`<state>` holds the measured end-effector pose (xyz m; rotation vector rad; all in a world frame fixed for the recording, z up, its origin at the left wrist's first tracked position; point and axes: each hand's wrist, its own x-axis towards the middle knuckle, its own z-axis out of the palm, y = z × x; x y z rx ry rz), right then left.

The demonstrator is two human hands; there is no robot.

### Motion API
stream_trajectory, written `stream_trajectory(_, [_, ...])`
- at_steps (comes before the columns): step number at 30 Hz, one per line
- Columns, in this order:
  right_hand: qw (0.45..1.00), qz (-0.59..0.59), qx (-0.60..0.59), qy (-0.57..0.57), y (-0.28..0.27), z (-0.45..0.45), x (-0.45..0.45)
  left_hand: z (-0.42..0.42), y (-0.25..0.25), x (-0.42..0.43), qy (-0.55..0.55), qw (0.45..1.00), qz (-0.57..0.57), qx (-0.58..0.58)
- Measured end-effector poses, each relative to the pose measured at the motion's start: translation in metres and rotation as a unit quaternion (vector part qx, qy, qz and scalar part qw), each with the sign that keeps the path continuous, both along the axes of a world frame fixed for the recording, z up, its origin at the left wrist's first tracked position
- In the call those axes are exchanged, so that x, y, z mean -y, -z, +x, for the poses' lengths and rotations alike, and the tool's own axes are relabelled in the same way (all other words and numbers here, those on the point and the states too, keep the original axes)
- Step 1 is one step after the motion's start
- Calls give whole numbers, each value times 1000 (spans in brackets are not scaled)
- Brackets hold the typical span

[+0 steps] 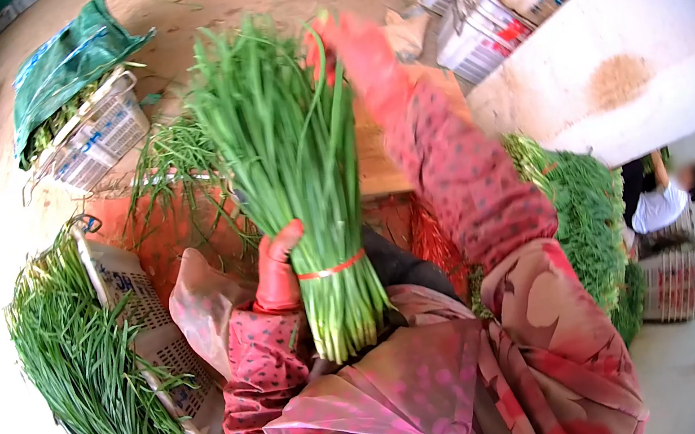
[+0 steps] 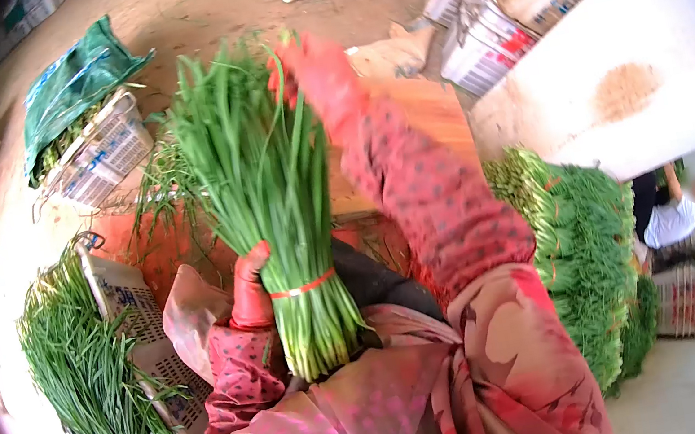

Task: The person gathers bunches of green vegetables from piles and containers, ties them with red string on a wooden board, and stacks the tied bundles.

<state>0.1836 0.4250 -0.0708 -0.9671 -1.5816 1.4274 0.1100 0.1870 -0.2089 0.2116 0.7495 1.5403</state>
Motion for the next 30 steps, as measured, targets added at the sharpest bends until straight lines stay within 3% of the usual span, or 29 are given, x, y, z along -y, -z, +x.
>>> stream_trajectory(2, [997, 47, -40, 46, -6, 28, -46, -8, 14, 3, -30, 998, -30, 42])
stream_trajectory(4, [983, 106, 107, 109, -1, 80, -83, -23, 14, 9, -40, 998, -26, 47])
stream_trajectory(5, [905, 204, 352, 123, -2, 107, -73, -31, 18, 7, -36, 998, -13, 51])
stream_trajectory(6, [764, 267, 575, 118, 0, 123, -59, -42, 29, 10, -26, 998, 13, 60])
stream_trajectory(7, [767, 249, 590, 28, 16, 135, -50, -55, 44, 10, -15, 997, 44, 63])
stream_trajectory(8, [843, 233, 483, 34, 43, 140, -32, -72, 65, 6, -4, 994, 83, 67])
stream_trajectory(9, [936, 138, 319, -61, 70, 129, -10, -85, 79, 4, 9, 993, 95, 71])
stream_trajectory(10, [917, 43, 385, -92, 41, 115, 40, -92, 86, -1, 27, 991, 108, 74])
stream_trajectory(11, [945, -83, 250, -195, 72, 101, 57, -84, 76, -9, 27, 990, 101, 98])
stream_trajectory(12, [941, -152, 201, -227, 72, 87, 81, -76, 65, -17, 26, 988, 93, 123])
stream_trajectory(13, [953, -67, 7, -294, 89, 66, 88, -51, 21, -21, 4, 996, 30, 84])
stream_trajectory(14, [956, -128, 23, -264, 107, 66, 94, -36, 2, -25, 44, 996, 37, 70])
stream_trajectory(15, [959, -136, -61, -242, 104, 65, 97, -22, -17, -29, 83, 994, 45, 54])
stream_trajectory(17, [942, -198, -134, -237, 94, 77, 93, -3, -30, -49, 26, 999, -4, -25])
stream_trajectory(19, [938, -183, -201, -214, 91, 93, 93, 20, -56, -61, 26, 995, -5, -91])
stream_trajectory(20, [930, -167, -261, -196, 88, 104, 91, 27, -60, -69, 24, 978, -3, -209])
stream_trajectory(21, [932, -162, -263, -190, 84, 116, 89, 35, -65, -78, 22, 946, 1, -324])
stream_trajectory(23, [914, -162, -350, -122, 75, 142, 91, 56, -88, -96, 45, 945, 12, -324])
stream_trajectory(25, [917, -151, -360, -86, 72, 172, 87, 75, -106, -122, 157, 867, 50, -471])
stream_trajectory(26, [919, -136, -365, -57, 71, 188, 86, 98, -117, -132, 183, 850, 116, -479])
stream_trajectory(29, [947, -126, -294, 30, 43, 229, 87, 150, -136, -150, 200, 901, 112, -368])
stream_trajectory(30, [951, -127, -281, 13, 41, 244, 86, 158, -140, -153, 213, 925, 105, -297])
